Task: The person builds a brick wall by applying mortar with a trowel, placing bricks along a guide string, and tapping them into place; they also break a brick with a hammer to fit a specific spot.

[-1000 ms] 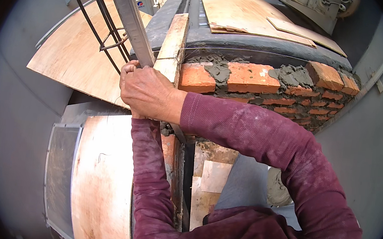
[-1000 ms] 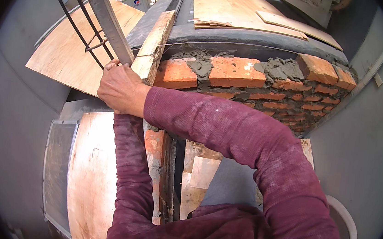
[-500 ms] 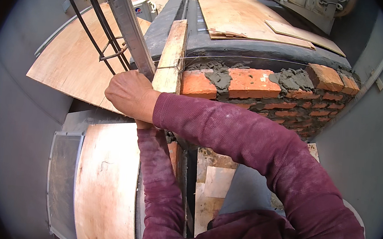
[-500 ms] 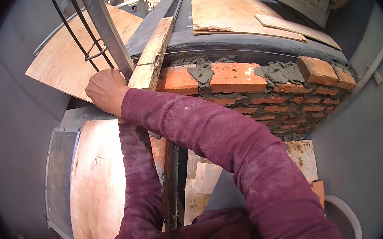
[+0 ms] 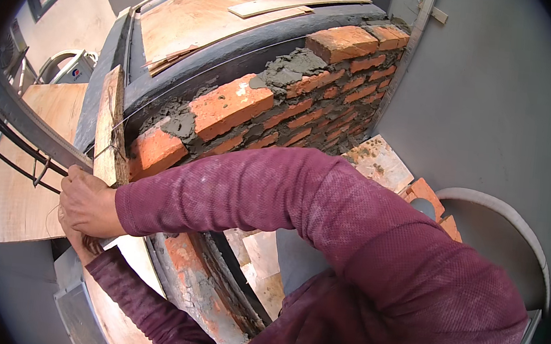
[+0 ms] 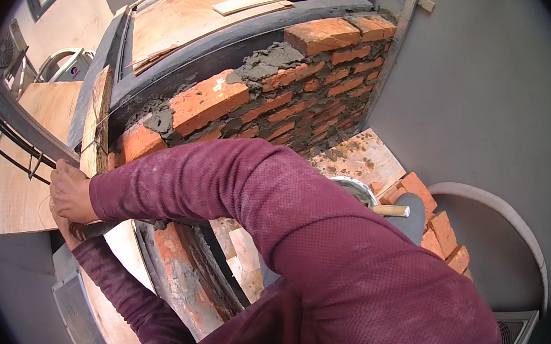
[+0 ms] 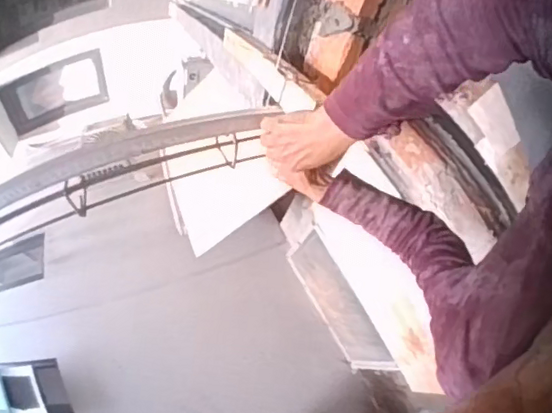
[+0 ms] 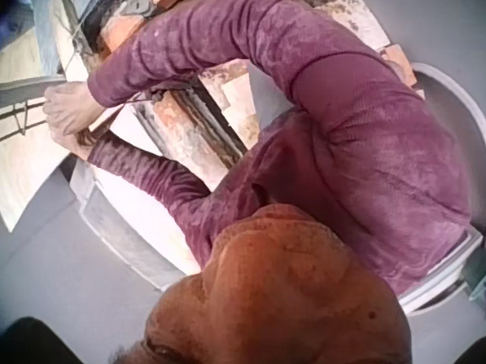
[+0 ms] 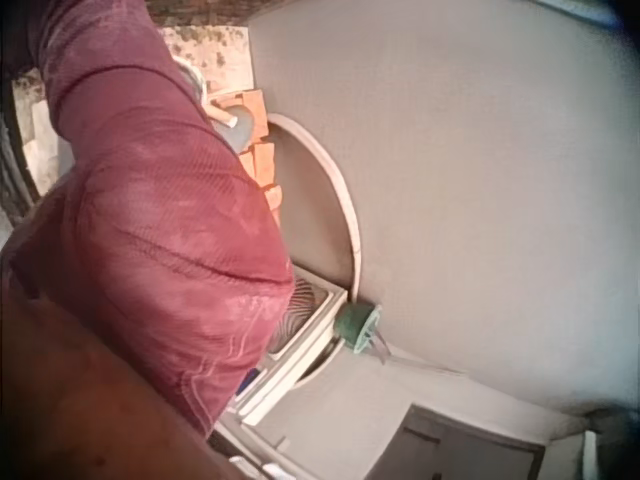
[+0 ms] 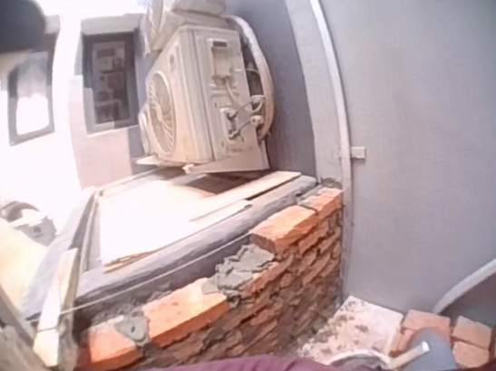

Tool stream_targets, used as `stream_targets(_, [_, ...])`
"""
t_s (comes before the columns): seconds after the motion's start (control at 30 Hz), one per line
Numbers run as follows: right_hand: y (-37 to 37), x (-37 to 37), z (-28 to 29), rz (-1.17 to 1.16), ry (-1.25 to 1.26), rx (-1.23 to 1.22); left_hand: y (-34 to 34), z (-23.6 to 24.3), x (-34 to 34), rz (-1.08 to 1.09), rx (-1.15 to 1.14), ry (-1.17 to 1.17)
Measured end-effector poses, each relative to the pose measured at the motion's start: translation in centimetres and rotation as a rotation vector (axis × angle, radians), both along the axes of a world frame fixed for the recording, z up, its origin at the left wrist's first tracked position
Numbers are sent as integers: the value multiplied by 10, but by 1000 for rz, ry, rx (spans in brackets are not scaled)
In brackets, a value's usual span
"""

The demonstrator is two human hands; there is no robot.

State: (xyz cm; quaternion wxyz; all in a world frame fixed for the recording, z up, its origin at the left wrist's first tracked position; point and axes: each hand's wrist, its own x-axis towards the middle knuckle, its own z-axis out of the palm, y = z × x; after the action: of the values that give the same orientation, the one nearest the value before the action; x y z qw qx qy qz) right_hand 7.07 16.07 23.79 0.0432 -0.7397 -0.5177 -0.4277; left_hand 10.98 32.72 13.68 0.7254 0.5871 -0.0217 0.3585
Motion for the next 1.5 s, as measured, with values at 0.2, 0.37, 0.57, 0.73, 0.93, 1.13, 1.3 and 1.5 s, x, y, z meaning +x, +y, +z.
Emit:
stream_targets(0.2, [66,17,-3,-170,74,-96,27,14,-1,-122,-63,97])
stream_targets(0.37, [66,14,-1,-126,113,-177,42,15,-5,-204,-119,151])
stream_targets(0.57, [48,30,4,-7,118,-247,59,21,-9,-276,-160,206])
stream_targets(0.73, [53,31,3,-12,80,-205,73,16,-12,-326,-196,257])
stream_targets(0.93, [33,38,-4,138,154,-11,84,8,-19,-348,-228,289])
stream_targets(1.13, [19,61,-6,285,160,-35,77,-1,-5,-360,-281,230])
stream_targets(1.3, [-5,59,22,310,539,91,54,-4,9,-207,-93,60])
stream_targets(1.5, [39,67,40,165,734,301,-15,-6,-18,415,493,-115])
